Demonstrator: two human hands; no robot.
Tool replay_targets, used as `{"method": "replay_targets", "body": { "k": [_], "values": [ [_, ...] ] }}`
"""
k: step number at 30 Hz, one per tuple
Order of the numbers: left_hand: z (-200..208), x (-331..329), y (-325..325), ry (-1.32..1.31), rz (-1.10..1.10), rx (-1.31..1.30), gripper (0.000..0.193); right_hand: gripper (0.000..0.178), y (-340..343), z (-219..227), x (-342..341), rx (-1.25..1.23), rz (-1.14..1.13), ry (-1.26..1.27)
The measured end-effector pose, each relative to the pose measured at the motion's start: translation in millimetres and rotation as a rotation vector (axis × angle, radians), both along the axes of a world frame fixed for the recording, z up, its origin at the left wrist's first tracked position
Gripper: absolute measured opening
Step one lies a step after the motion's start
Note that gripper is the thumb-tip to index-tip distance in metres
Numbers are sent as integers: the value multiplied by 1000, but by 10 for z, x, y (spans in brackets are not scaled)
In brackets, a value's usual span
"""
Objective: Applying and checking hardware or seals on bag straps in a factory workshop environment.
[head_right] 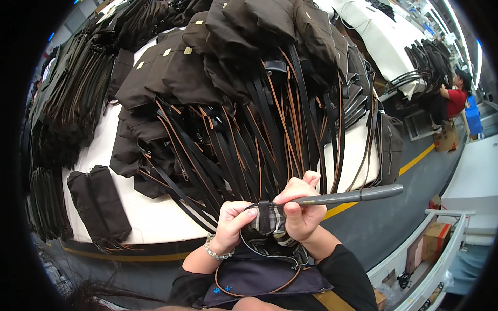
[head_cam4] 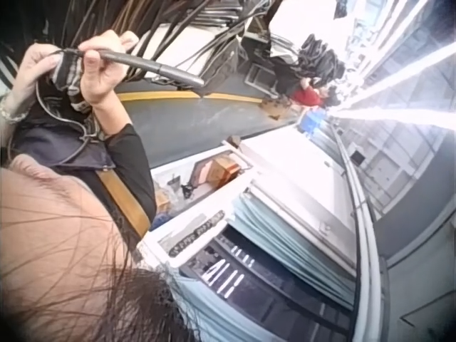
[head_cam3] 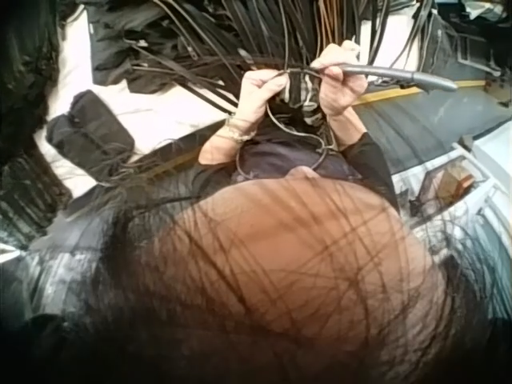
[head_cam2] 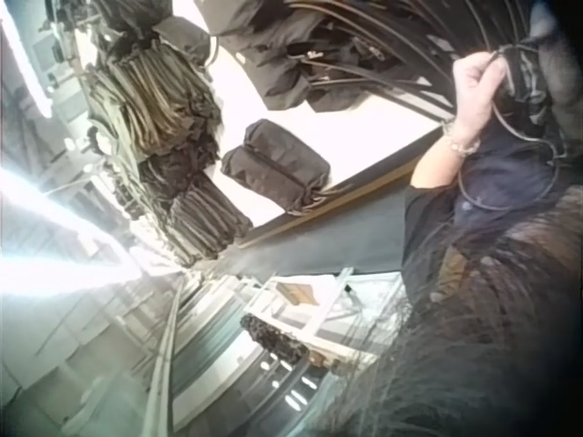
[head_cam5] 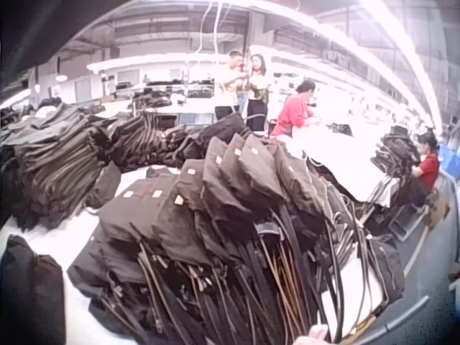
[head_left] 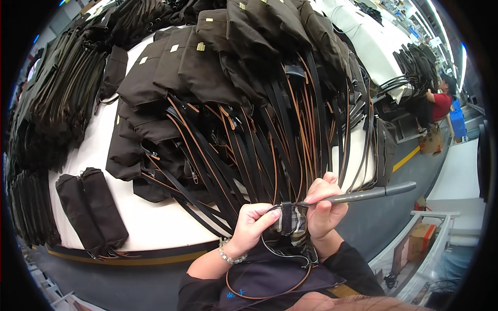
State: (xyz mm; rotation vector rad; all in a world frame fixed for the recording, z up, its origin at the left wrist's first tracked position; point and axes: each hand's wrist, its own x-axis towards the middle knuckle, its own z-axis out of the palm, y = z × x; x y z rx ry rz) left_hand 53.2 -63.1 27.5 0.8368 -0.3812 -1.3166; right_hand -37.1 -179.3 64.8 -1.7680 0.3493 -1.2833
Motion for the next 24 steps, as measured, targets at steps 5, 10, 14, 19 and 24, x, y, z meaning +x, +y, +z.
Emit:
{"method": "replay_targets", "body": {
  "k": [5,10,14,19,24],
  "values": [
    [-62,56,-22,101,-49,4,17,30,-11,37,-48,214,124,80],
    [-117,84,-47,135,-71,29,19,26,-39,27,13,392,176,-40],
    [-82,116,-61,109,-182,32,20,29,-35,-111,-39,318,85,-15],
    [-163,119,-81,89,-252,-41,19,31,-50,-199,8,205,-114,-64],
    [-198,131,-93,3,-308,-65,18,30,-77,-271,-8,203,-129,-89]
  ]
}}
